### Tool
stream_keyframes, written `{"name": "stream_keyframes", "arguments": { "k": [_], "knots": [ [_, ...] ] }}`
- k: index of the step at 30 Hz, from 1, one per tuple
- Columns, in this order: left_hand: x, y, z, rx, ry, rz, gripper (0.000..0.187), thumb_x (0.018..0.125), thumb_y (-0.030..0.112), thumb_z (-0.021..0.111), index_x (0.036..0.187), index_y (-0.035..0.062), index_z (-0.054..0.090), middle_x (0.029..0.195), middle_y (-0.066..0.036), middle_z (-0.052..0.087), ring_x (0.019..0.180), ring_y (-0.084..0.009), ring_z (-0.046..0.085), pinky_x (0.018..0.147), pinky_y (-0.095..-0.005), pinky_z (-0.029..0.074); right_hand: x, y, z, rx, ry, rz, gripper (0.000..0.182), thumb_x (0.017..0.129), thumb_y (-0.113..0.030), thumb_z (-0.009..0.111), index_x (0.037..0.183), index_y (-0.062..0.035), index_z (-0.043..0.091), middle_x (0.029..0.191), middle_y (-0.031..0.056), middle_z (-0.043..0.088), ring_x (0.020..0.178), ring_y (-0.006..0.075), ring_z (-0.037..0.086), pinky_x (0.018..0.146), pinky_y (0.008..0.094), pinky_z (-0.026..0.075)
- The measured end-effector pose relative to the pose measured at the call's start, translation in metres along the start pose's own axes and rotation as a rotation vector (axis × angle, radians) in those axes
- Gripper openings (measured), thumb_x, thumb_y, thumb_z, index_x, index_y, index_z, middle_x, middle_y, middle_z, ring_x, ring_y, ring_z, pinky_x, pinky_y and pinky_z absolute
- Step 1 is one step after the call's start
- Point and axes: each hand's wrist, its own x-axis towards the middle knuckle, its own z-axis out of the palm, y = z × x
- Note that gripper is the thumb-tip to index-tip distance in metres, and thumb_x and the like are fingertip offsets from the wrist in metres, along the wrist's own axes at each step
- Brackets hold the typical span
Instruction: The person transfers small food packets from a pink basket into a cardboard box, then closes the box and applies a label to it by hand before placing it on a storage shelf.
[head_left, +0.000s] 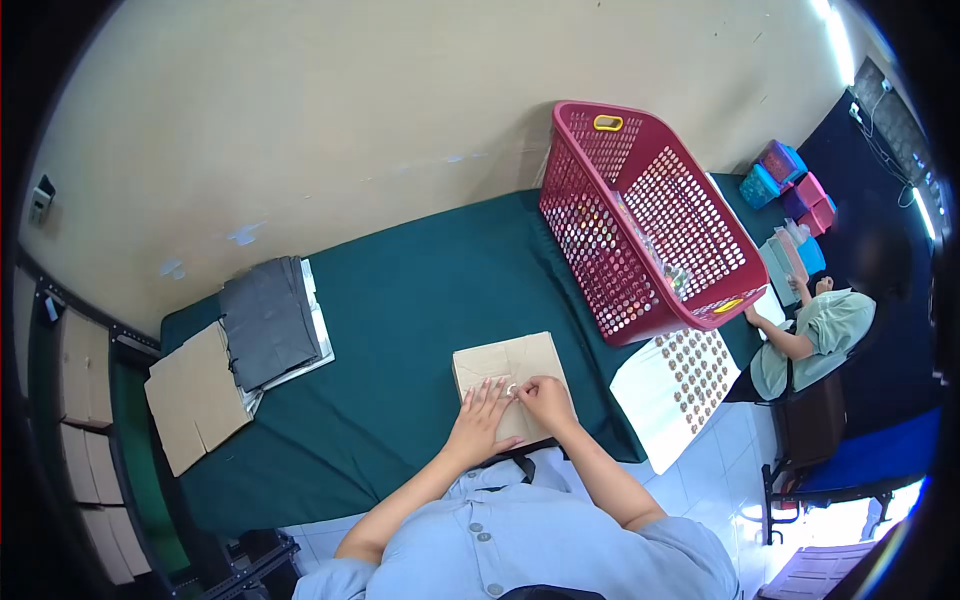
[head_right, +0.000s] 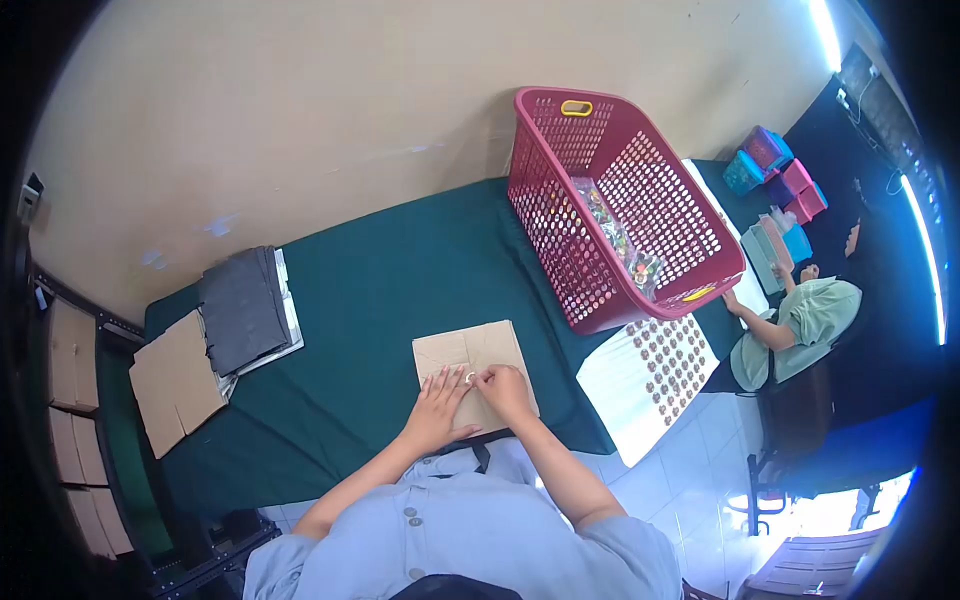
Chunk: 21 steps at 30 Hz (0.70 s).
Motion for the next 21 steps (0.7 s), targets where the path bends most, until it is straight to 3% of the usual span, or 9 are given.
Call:
{"name": "stream_keyframes", "arguments": {
  "k": [2, 5, 9, 11, 12, 14, 17, 21],
  "knots": [
    [-0.001, 0.001, -0.001, 0.079, -0.029, 0.007, 0.078, 0.077, 0.054, 0.057, 0.134, 0.0049, 0.035, 0.144, -0.017, 0.025, 0.135, -0.0356, 0.02, 0.108, -0.0498, 0.016, -0.001, -0.005, -0.003, -0.196, -0.009, 0.031, 0.029, 0.077, -0.026, 0.066, 0.067, 0.0004, 0.064, 0.064, 0.0176, 0.061, 0.06, 0.0305, 0.061, 0.059, 0.0373, 0.047],
    [-0.002, 0.0, 0.0, 0.071, -0.018, 0.014, 0.076, 0.078, 0.055, 0.056, 0.132, 0.0051, 0.038, 0.144, -0.017, 0.025, 0.135, -0.0349, 0.019, 0.108, -0.0497, 0.016, -0.001, -0.001, -0.002, -0.175, -0.042, 0.076, 0.032, 0.077, -0.029, 0.065, 0.063, 0.0002, 0.062, 0.064, 0.0197, 0.06, 0.062, 0.0341, 0.061, 0.06, 0.04, 0.047],
    [-0.003, -0.003, 0.0, 0.086, -0.018, 0.017, 0.075, 0.076, 0.055, 0.058, 0.132, 0.0087, 0.039, 0.144, -0.015, 0.025, 0.134, -0.0355, 0.02, 0.108, -0.0504, 0.017, -0.002, -0.007, -0.003, -0.13, -0.014, 0.092, 0.027, 0.079, -0.024, 0.064, 0.068, 0.0003, 0.063, 0.065, 0.0179, 0.06, 0.062, 0.0325, 0.06, 0.062, 0.0399, 0.047],
    [-0.004, -0.001, -0.002, 0.066, -0.017, 0.003, 0.073, 0.077, 0.055, 0.058, 0.132, 0.012, 0.04, 0.144, -0.015, 0.025, 0.135, -0.0355, 0.02, 0.108, -0.0505, 0.016, -0.006, -0.016, -0.006, 0.061, 0.192, -0.093, 0.018, 0.079, -0.017, 0.064, 0.074, -0.0005, 0.064, 0.07, 0.0154, 0.057, 0.066, 0.0306, 0.058, 0.065, 0.0386, 0.046],
    [-0.003, 0.0, 0.0, 0.064, -0.021, 0.004, 0.073, 0.077, 0.055, 0.058, 0.132, 0.012, 0.04, 0.144, -0.015, 0.025, 0.135, -0.0355, 0.02, 0.108, -0.0505, 0.016, -0.008, -0.016, -0.007, 0.061, 0.192, -0.09, 0.018, 0.079, -0.017, 0.064, 0.074, -0.0005, 0.064, 0.07, 0.0154, 0.057, 0.066, 0.0306, 0.058, 0.065, 0.0386, 0.046],
    [-0.002, -0.002, 0.003, 0.091, -0.008, 0.019, 0.069, 0.079, 0.057, 0.053, 0.132, 0.0137, 0.042, 0.144, -0.016, 0.026, 0.135, -0.0359, 0.019, 0.108, -0.0502, 0.016, -0.012, -0.015, -0.008, -0.072, 0.16, -0.307, 0.011, 0.078, -0.012, 0.065, 0.08, -0.0012, 0.063, 0.078, 0.0126, 0.054, 0.074, 0.0288, 0.055, 0.069, 0.0375, 0.045],
    [-0.002, 0.001, -0.002, 0.115, -0.033, 0.016, 0.07, 0.079, 0.057, 0.052, 0.133, 0.0148, 0.041, 0.144, -0.016, 0.026, 0.135, -0.0361, 0.019, 0.108, -0.0505, 0.016, -0.014, -0.007, -0.004, -0.073, 0.127, -0.32, 0.011, 0.074, -0.012, 0.067, 0.082, -0.004, 0.064, 0.085, 0.0112, 0.054, 0.083, 0.0283, 0.054, 0.075, 0.038, 0.043],
    [-0.002, 0.002, -0.002, 0.111, -0.022, 0.018, 0.069, 0.08, 0.058, 0.051, 0.134, 0.0163, 0.04, 0.144, -0.016, 0.026, 0.135, -0.0361, 0.019, 0.108, -0.0503, 0.016, -0.009, 0.001, -0.002, -0.027, 0.115, -0.297, 0.009, 0.074, -0.01, 0.066, 0.08, -0.0033, 0.064, 0.086, 0.0114, 0.055, 0.085, 0.0288, 0.054, 0.077, 0.0381, 0.043]
  ]
}}
